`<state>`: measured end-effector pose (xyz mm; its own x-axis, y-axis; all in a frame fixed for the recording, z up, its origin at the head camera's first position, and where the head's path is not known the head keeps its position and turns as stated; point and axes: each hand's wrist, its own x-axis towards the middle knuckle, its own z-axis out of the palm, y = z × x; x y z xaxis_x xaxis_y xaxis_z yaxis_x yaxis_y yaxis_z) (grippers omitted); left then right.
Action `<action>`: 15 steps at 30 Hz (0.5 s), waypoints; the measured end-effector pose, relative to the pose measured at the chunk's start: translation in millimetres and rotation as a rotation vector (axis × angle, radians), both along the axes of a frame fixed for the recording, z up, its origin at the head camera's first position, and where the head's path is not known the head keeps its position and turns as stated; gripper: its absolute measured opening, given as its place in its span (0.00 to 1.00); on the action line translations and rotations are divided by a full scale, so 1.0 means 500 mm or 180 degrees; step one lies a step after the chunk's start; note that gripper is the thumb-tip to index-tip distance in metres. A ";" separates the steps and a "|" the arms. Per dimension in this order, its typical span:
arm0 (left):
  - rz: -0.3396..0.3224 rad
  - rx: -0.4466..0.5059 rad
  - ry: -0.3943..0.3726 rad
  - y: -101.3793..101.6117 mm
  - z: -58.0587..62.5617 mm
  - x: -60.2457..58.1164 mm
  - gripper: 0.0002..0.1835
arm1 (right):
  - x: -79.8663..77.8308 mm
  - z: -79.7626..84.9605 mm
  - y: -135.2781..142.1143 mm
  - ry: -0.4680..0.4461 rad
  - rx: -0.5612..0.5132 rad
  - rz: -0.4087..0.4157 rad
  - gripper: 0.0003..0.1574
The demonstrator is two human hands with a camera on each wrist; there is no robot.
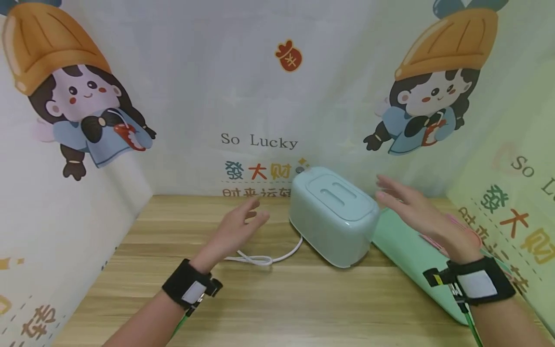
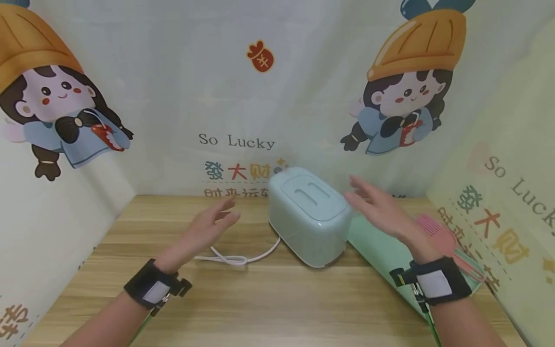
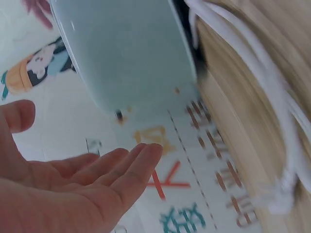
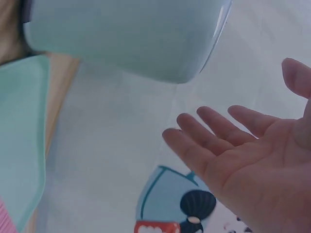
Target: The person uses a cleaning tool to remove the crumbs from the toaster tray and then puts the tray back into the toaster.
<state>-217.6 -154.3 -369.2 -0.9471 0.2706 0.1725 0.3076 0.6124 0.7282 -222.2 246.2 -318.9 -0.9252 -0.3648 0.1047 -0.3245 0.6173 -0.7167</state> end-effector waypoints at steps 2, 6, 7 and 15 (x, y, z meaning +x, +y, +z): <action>0.0058 0.0142 -0.0146 0.047 0.003 -0.010 0.38 | -0.028 0.008 -0.012 -0.0171 -0.0069 0.0042 0.39; 0.0166 0.0499 -0.0491 0.134 0.002 -0.024 0.42 | -0.076 0.012 -0.033 -0.0559 -0.0306 0.0155 0.41; 0.0206 0.0654 -0.0588 0.153 0.002 -0.027 0.42 | -0.087 0.011 -0.038 -0.0629 -0.0395 0.0197 0.41; 0.0726 0.1524 -0.0812 0.267 -0.003 -0.042 0.47 | -0.151 -0.013 -0.073 -0.0914 -0.0479 0.0178 0.38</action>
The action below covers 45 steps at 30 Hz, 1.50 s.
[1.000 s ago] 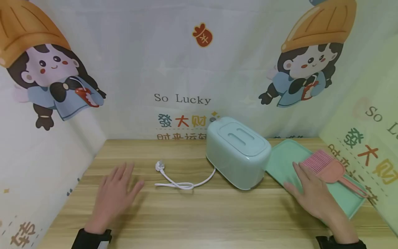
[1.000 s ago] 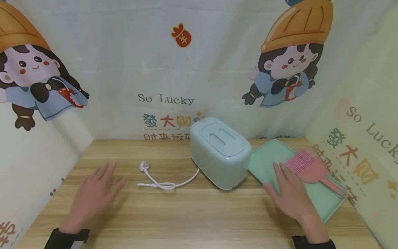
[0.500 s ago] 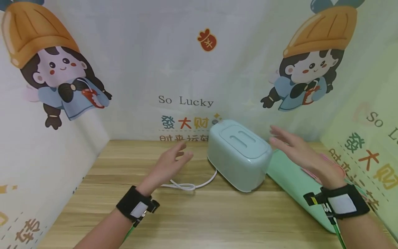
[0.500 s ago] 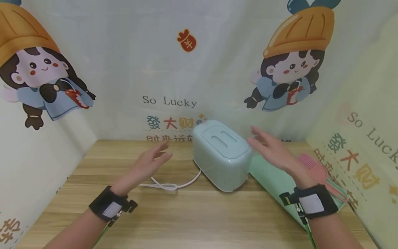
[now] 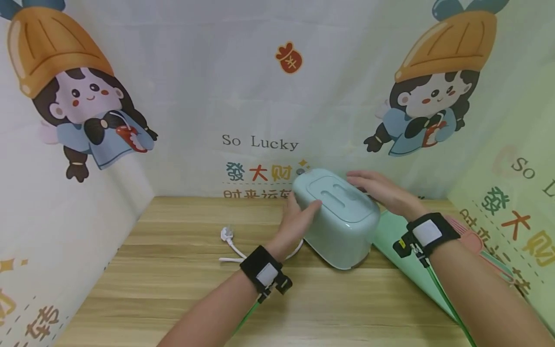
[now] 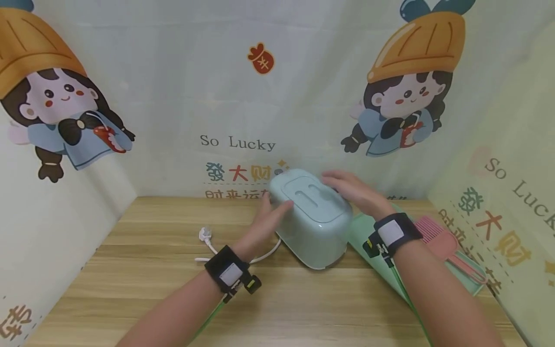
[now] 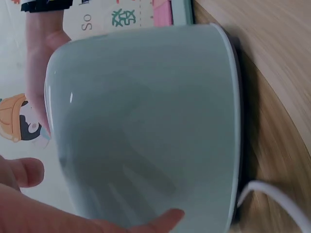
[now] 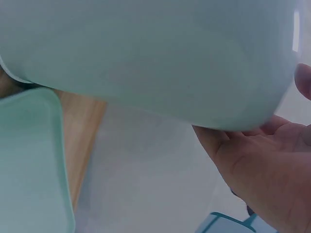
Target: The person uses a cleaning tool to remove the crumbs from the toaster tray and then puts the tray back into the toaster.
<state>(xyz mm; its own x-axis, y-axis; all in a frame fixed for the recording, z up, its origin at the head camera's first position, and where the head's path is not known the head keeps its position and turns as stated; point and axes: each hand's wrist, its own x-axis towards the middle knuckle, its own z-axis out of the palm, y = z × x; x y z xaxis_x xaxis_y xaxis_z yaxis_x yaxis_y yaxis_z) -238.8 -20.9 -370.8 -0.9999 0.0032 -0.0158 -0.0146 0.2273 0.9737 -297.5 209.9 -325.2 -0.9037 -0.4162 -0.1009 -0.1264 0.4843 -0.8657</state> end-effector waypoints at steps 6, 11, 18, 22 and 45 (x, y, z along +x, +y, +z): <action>0.0382 -0.0280 -0.0193 0.048 0.003 0.001 0.55 | -0.025 -0.035 -0.011 0.0068 0.0163 0.0015 0.36; 0.0533 -0.0281 -0.0224 0.067 0.001 -0.002 0.59 | -0.029 -0.055 -0.015 0.0183 0.0242 0.0000 0.36; 0.0617 -0.0512 -0.0238 0.049 -0.007 -0.015 0.57 | -0.008 -0.068 -0.055 0.0235 0.0161 -0.0104 0.34; 0.0514 -0.0594 -0.0229 0.032 -0.007 -0.021 0.56 | 0.009 -0.070 -0.079 0.0194 0.0096 -0.0300 0.34; -0.0438 -0.0164 0.0131 -0.095 -0.010 -0.071 0.46 | 0.069 -0.073 -0.199 -0.0054 -0.0226 -0.0885 0.37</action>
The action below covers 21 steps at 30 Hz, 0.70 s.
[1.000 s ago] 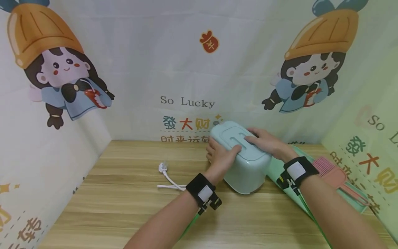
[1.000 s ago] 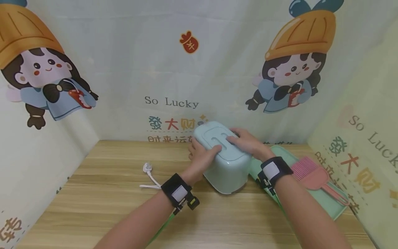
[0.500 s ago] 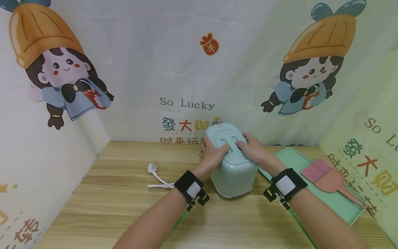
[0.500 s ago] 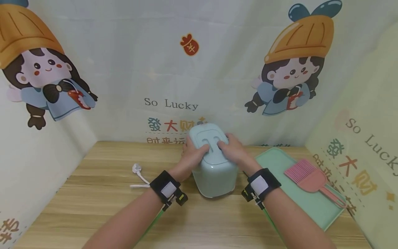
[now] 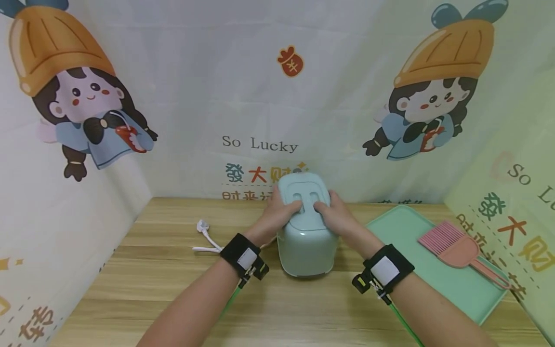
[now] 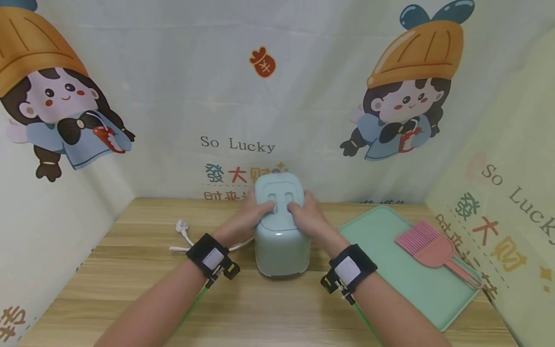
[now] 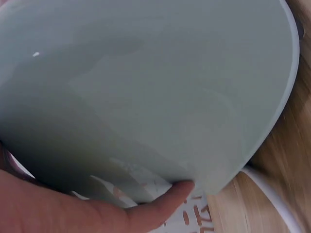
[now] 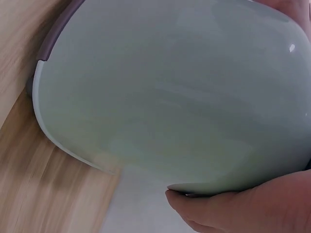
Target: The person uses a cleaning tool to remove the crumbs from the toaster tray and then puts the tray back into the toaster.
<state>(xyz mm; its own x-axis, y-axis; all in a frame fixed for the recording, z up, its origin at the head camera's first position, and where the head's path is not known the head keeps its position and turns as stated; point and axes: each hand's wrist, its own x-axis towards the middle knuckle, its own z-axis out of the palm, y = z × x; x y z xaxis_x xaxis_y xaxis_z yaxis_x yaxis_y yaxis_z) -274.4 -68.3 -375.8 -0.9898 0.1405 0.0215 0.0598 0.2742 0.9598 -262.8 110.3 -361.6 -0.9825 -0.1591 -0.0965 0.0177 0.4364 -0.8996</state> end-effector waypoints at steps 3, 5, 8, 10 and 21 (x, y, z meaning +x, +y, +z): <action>-0.0219 0.0188 0.0158 -0.017 -0.002 -0.005 0.42 | 0.005 -0.002 -0.013 0.0022 -0.0055 0.0044 0.36; -0.0350 0.0264 0.0204 -0.029 -0.003 -0.008 0.41 | 0.008 -0.003 -0.021 0.0037 -0.0088 0.0065 0.35; -0.0462 0.0248 0.0182 -0.046 -0.003 -0.012 0.41 | 0.012 -0.004 -0.035 0.0085 -0.0153 0.0040 0.34; -0.0521 0.0189 0.0127 -0.057 -0.001 -0.016 0.42 | 0.015 -0.005 -0.045 0.0113 -0.0171 -0.0013 0.33; -0.0701 -0.0142 -0.0008 -0.105 0.015 -0.023 0.39 | 0.031 -0.009 -0.086 -0.0033 -0.0153 -0.0192 0.46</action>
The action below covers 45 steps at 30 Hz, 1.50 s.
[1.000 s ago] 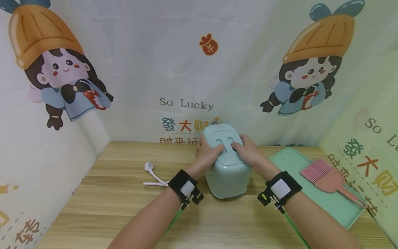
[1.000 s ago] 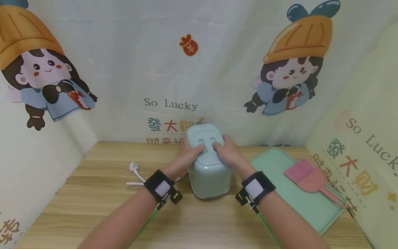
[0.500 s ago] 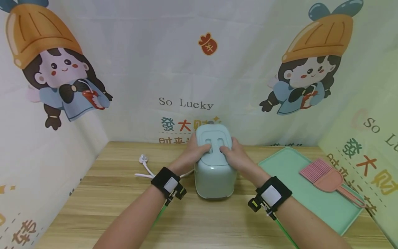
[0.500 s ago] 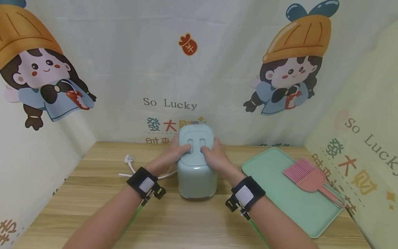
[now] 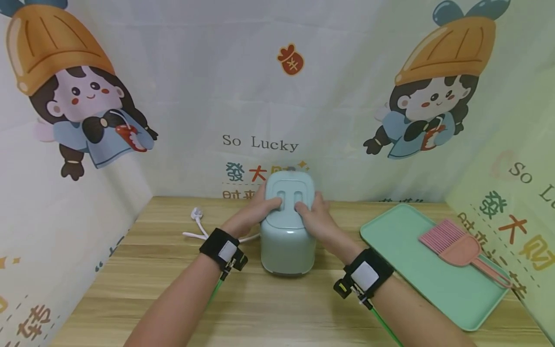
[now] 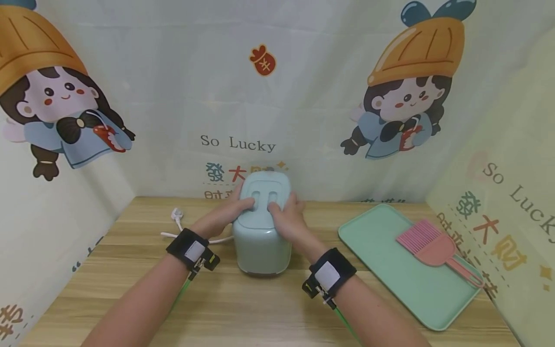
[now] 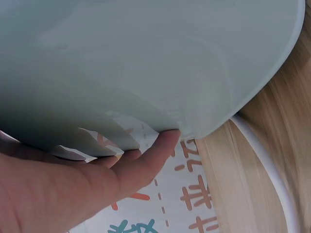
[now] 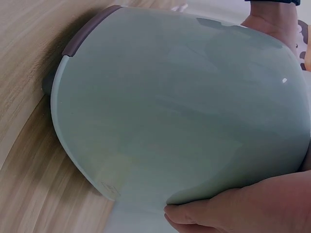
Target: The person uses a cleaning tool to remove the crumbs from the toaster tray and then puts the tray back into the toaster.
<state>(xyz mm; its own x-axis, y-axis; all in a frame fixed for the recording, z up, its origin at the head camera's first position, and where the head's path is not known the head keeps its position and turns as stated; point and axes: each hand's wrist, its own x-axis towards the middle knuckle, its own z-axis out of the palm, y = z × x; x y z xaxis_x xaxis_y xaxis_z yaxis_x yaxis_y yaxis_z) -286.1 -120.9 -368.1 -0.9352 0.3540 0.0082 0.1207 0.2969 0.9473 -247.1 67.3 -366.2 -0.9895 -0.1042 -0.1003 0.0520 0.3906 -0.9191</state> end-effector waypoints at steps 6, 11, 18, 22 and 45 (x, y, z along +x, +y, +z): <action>-0.0027 -0.0042 0.0027 -0.004 0.048 0.035 0.37 | -0.001 0.006 -0.011 0.0047 0.0031 -0.0002 0.45; 0.0032 0.0085 0.0018 -0.004 0.028 0.017 0.38 | -0.004 0.005 -0.013 0.0034 0.0018 -0.0017 0.45; 0.0245 0.0430 -0.0152 0.009 -0.011 -0.008 0.42 | -0.007 -0.001 -0.012 0.0070 -0.0046 -0.0118 0.42; 0.0295 0.0510 -0.0174 0.012 -0.014 -0.010 0.43 | -0.007 0.000 -0.014 0.0088 -0.0110 -0.0116 0.42; 0.0913 0.0325 -0.0024 0.013 -0.002 0.052 0.42 | 0.128 -0.103 0.090 -0.0765 -0.1606 -0.0014 0.40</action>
<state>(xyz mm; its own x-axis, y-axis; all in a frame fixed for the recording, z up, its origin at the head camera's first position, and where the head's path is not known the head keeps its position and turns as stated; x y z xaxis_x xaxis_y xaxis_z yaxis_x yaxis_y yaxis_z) -260.0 -114.4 -369.2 -0.9971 0.0732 0.0227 0.0384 0.2209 0.9745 -183.2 112.2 -417.6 -0.9455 -0.1936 -0.2618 0.2837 -0.0954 -0.9541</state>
